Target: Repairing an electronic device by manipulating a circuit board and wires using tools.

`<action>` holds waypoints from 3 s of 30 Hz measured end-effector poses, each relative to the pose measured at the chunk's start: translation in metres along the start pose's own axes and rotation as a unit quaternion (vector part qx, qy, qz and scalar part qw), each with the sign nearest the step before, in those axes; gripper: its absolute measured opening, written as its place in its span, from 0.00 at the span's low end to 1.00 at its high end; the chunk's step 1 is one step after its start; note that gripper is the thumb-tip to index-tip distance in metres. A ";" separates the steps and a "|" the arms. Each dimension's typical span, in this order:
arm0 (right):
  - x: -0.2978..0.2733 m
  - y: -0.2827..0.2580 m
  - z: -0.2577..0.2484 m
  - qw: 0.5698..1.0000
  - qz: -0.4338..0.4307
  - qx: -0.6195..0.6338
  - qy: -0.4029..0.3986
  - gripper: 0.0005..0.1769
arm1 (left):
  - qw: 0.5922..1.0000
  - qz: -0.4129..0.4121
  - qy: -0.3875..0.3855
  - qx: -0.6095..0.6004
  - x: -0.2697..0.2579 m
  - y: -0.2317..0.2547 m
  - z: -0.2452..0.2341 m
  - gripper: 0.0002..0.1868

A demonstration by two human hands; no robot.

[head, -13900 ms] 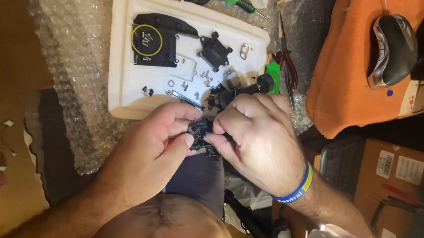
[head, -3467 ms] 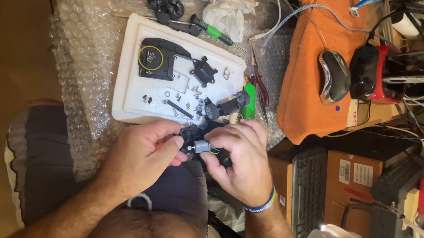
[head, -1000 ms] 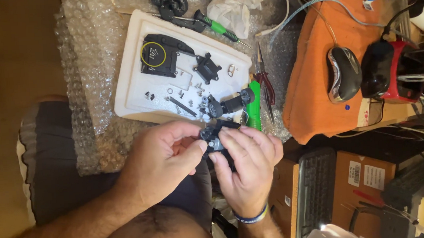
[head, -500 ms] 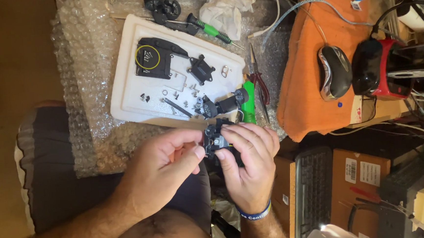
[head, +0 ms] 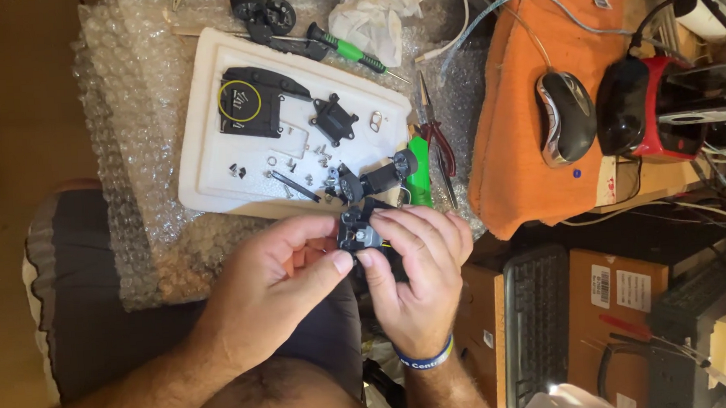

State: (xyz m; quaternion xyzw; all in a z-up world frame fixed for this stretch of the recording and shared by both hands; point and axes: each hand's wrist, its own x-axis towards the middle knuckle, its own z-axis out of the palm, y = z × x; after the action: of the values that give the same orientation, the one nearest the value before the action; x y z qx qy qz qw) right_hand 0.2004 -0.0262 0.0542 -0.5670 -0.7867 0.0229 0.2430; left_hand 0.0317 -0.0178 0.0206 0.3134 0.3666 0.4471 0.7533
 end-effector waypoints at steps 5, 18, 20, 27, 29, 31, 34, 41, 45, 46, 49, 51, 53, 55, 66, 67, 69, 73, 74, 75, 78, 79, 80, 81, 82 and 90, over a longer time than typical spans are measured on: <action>0.002 -0.002 0.003 1.000 -0.011 -0.008 0.014 0.12 | 0.982 0.005 0.070 0.175 0.001 0.000 0.004 0.18; 0.030 0.020 -0.016 0.992 -0.034 -0.015 -0.120 0.24 | 0.945 0.114 0.089 0.295 0.003 -0.010 -0.005 0.20; 0.039 0.024 -0.021 0.988 -0.043 0.001 -0.148 0.24 | 0.938 0.132 0.089 0.307 0.004 -0.010 -0.004 0.20; 0.069 0.038 -0.033 0.952 -0.080 0.050 -0.290 0.24 | 0.917 0.148 0.118 0.350 0.010 -0.014 0.009 0.24; 0.078 0.045 -0.034 0.945 -0.095 0.073 -0.303 0.23 | 0.921 0.157 0.120 0.337 0.014 -0.017 0.010 0.22; 0.086 0.052 -0.034 0.938 -0.108 0.095 -0.317 0.23 | 0.924 0.166 0.122 0.323 0.016 -0.019 0.012 0.21; 0.099 0.060 -0.033 0.913 -0.119 0.136 -0.366 0.24 | 0.927 0.159 0.122 0.318 0.019 -0.019 0.015 0.21; 0.103 0.067 -0.028 0.895 -0.138 0.178 -0.384 0.26 | 0.914 0.216 0.119 0.322 0.025 -0.019 0.016 0.19; 0.099 0.070 -0.027 0.897 -0.123 0.194 -0.377 0.22 | 0.926 0.173 0.128 0.309 0.027 -0.015 0.018 0.19; 0.097 0.070 -0.027 0.897 -0.123 0.194 -0.377 0.22 | 0.926 0.173 0.128 0.310 0.028 -0.017 0.019 0.19; 0.093 0.069 -0.025 0.903 -0.087 0.182 -0.379 0.21 | 0.915 0.166 0.149 0.335 0.029 -0.019 0.021 0.17; 0.095 0.068 -0.023 0.904 -0.104 0.191 -0.369 0.21 | 0.912 0.171 0.149 0.341 0.030 -0.019 0.021 0.16; 0.091 0.071 -0.022 0.903 -0.084 0.189 -0.376 0.24 | 0.909 0.177 0.151 0.345 0.030 -0.020 0.021 0.17; 0.090 0.072 -0.022 0.903 -0.066 0.185 -0.382 0.28 | 0.906 0.186 0.153 0.348 0.031 -0.020 0.021 0.19; 0.091 0.071 -0.023 0.901 -0.092 0.209 -0.369 0.25 | 0.895 0.184 0.141 0.381 0.028 -0.017 0.022 0.17; 0.092 0.071 -0.023 0.901 -0.091 0.209 -0.369 0.25 | 0.895 0.183 0.141 0.382 0.028 -0.016 0.022 0.17; 0.093 0.071 -0.024 0.900 -0.094 0.210 -0.371 0.25 | 0.897 0.192 0.129 0.377 0.028 -0.015 0.023 0.17; 0.091 0.071 -0.025 0.902 -0.088 0.222 -0.360 0.22 | 0.890 0.199 0.130 0.388 0.028 -0.013 0.024 0.18; 0.091 0.071 -0.026 0.902 -0.086 0.218 -0.363 0.22 | 0.889 0.205 0.126 0.389 0.028 -0.014 0.024 0.18; 0.092 0.070 -0.027 0.902 -0.084 0.215 -0.366 0.22 | 0.888 0.212 0.122 0.391 0.029 -0.015 0.024 0.19; 0.093 0.069 -0.027 0.902 -0.087 0.216 -0.365 0.21 | 0.887 0.217 0.119 0.389 0.029 -0.013 0.024 0.18; 0.094 0.068 -0.027 0.901 -0.086 0.216 -0.365 0.21 | 0.887 0.217 0.119 0.389 0.030 -0.013 0.023 0.18; 0.094 0.068 -0.028 0.902 -0.088 0.216 -0.364 0.21 | 0.886 0.221 0.116 0.391 0.030 -0.012 0.023 0.18; 0.095 0.067 -0.028 0.902 -0.089 0.215 -0.363 0.21 | 0.884 0.225 0.113 0.393 0.030 -0.012 0.022 0.18; 0.094 0.068 -0.031 0.902 -0.090 0.213 -0.365 0.21 | 0.885 0.226 0.115 0.391 0.031 -0.009 0.022 0.18; 0.092 0.067 -0.040 0.911 -0.048 0.188 -0.364 0.25 | 0.924 0.154 0.090 0.339 0.031 -0.005 0.016 0.20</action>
State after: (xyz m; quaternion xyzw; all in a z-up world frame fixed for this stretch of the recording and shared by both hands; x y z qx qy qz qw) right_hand 0.2541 0.0715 0.1016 -0.4248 -0.8280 0.3635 0.0424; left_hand 0.0573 0.0056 0.0173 0.5610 0.5099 0.4333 0.4874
